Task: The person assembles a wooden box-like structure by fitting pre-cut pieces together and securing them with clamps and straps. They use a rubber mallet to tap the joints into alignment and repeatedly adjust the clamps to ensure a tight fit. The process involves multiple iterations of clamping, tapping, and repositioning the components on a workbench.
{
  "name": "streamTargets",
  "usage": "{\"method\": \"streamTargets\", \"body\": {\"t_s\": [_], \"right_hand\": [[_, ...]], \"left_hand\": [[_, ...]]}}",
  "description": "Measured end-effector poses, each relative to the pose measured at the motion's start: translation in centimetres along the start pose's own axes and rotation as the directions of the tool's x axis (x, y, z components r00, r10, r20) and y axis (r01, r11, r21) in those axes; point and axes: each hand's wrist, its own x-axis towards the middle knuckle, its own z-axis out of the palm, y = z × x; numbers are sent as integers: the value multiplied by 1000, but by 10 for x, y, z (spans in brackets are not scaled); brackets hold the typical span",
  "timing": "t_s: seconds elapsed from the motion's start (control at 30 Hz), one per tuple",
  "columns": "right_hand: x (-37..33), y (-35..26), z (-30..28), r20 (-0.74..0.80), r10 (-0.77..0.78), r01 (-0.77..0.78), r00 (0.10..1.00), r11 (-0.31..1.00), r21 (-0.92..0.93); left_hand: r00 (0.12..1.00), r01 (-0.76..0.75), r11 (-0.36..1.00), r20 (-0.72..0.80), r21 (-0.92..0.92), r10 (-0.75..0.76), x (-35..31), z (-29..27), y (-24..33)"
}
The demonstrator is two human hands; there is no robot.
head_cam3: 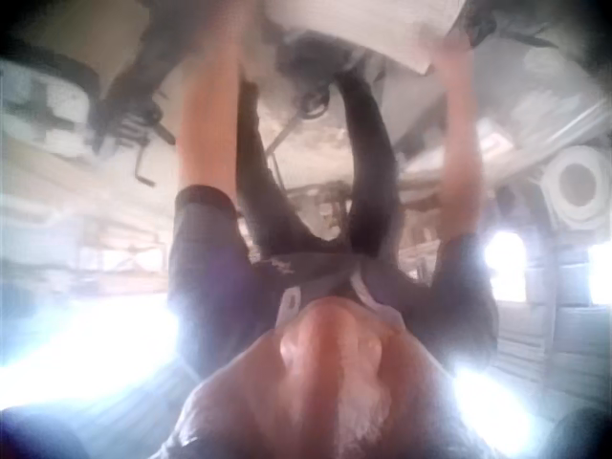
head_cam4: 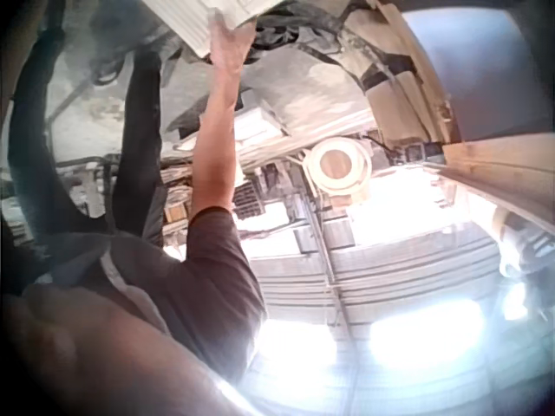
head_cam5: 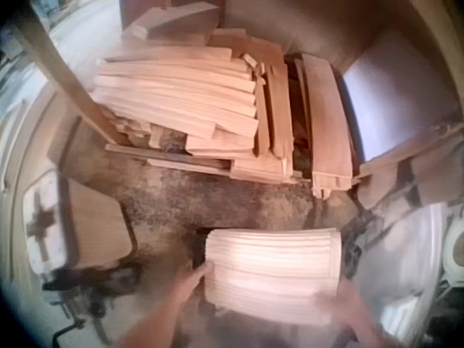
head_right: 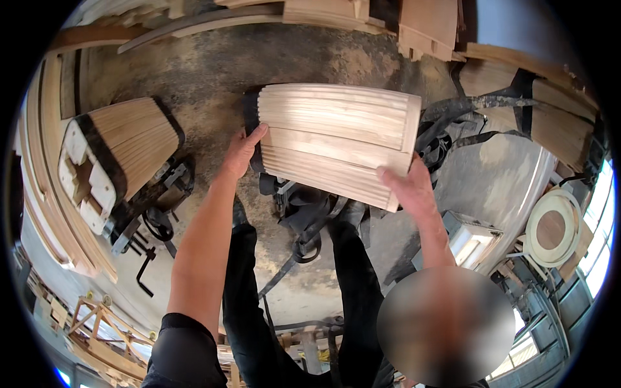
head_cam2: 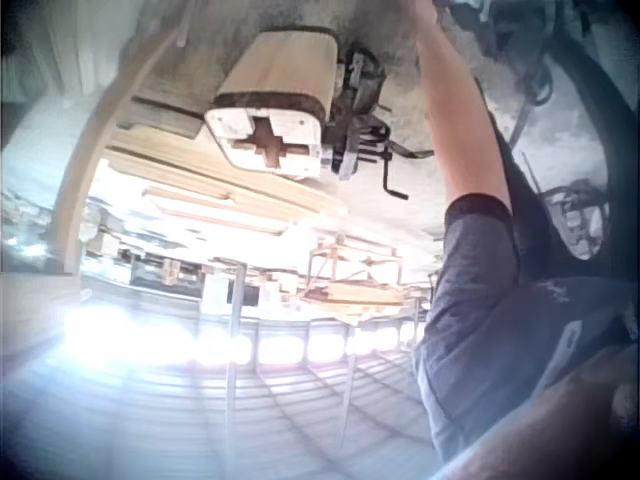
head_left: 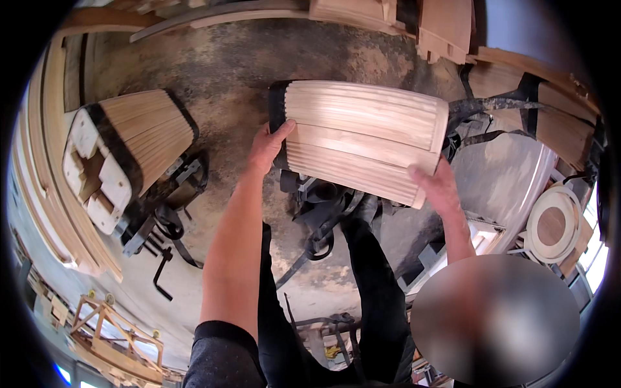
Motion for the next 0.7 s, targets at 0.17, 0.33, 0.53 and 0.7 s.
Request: {"method": "streamTargets", "body": {"t_s": [0.17, 0.33, 0.53, 0.7], "right_hand": [[30, 45, -18, -220, 147, -142, 964, 989, 35], [55, 80, -21, -136, 118, -86, 984, 971, 224], [93, 15, 13, 89, 316, -328, 945, 924, 195], [181, 95, 100, 311, 131, -268, 941, 851, 452]], "left_hand": [[998, 52, 976, -23, -213, -58, 13, 32, -17], [966, -16, 968, -254, -250, -50, -45, 37, -19], [834, -170, 985, -533, -4, 142, -150, 29, 40], [793, -118, 936, -536, 331, 290, -200, 59, 103]]}}
